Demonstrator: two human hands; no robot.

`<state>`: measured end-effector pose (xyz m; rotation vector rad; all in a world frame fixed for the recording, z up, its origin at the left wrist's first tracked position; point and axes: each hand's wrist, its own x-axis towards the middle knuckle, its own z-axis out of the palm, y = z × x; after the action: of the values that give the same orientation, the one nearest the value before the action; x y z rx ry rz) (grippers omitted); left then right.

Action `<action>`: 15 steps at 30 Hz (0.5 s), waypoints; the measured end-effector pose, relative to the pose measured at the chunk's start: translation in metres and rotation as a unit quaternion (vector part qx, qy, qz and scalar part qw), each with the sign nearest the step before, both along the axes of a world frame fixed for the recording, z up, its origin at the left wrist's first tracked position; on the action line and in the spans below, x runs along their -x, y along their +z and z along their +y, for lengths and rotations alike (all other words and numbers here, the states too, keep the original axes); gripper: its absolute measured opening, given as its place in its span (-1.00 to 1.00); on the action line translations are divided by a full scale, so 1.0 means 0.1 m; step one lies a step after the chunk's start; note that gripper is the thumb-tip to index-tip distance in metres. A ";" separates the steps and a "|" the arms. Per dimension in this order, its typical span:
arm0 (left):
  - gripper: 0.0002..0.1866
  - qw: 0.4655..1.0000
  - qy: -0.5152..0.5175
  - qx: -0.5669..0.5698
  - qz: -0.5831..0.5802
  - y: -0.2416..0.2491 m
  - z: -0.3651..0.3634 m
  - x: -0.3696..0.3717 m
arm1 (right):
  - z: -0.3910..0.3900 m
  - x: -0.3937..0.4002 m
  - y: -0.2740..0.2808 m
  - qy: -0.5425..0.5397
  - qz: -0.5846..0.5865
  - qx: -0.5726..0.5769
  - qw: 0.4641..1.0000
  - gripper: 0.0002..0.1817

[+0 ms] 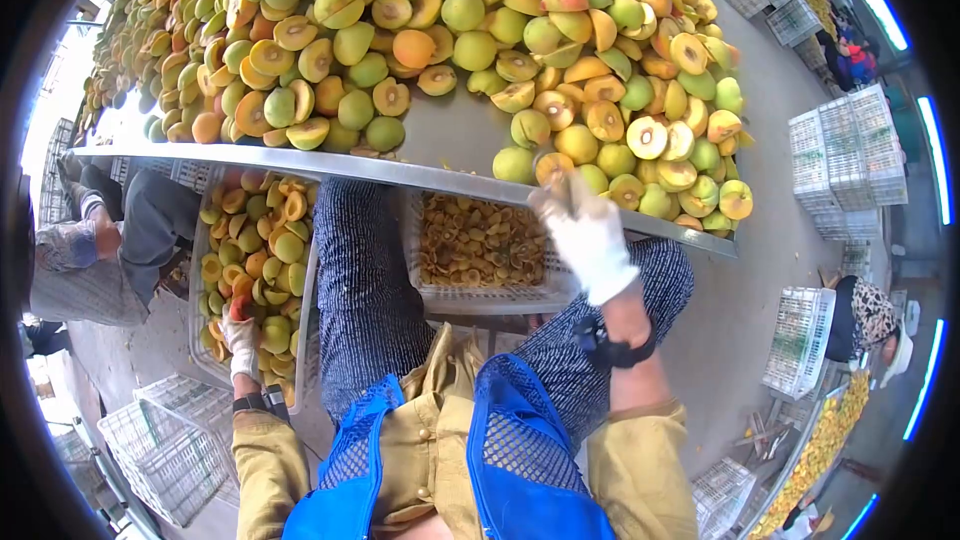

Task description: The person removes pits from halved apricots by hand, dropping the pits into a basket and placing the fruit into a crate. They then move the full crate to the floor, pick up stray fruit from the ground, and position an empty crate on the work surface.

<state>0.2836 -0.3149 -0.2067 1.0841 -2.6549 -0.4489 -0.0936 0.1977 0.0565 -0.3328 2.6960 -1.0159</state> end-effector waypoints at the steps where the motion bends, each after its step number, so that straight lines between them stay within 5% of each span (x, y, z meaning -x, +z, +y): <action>1: -0.56 1.000 -0.012 0.002 0.022 0.04 -0.02 0.01 | 0.11 0.21 -0.09 0.027 0.091 0.021 0.995 -0.75; 4: -0.60 0.991 -0.035 0.036 0.125 0.36 0.10 0.35 | 0.25 0.68 -0.27 0.046 0.084 -0.024 0.995 -0.63; 6: -0.60 0.992 -0.067 0.078 0.077 0.31 0.14 0.44 | 0.24 0.81 -0.32 0.135 0.095 -0.123 0.979 -0.59; 10: -0.60 0.999 0.040 -0.030 0.022 -0.15 -0.18 0.32 | 0.27 0.96 -0.30 0.303 0.150 -0.244 0.909 -0.54; 12: -0.60 0.996 0.026 -0.084 -0.009 -0.19 -0.54 0.28 | 0.26 0.96 -0.20 0.236 0.076 -0.184 0.951 -0.55; 13: -0.64 0.978 0.004 -0.181 0.104 0.28 -0.36 0.55 | 0.24 0.96 -0.13 0.202 0.040 -0.151 0.967 -0.55; 14: -0.60 0.990 -0.036 -0.041 0.127 0.77 -0.12 0.86 | 0.25 0.96 -0.09 0.166 0.003 -0.121 0.979 -0.56; 15: -0.60 0.980 -0.039 -0.060 0.184 1.29 0.19 1.20 | 0.35 1.03 -0.23 0.119 0.021 -0.084 0.989 -0.58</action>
<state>0.1633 -0.2962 -0.0773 0.8336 -2.3721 -0.7530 -0.1962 0.2329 0.0338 -0.6309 2.6748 -0.7167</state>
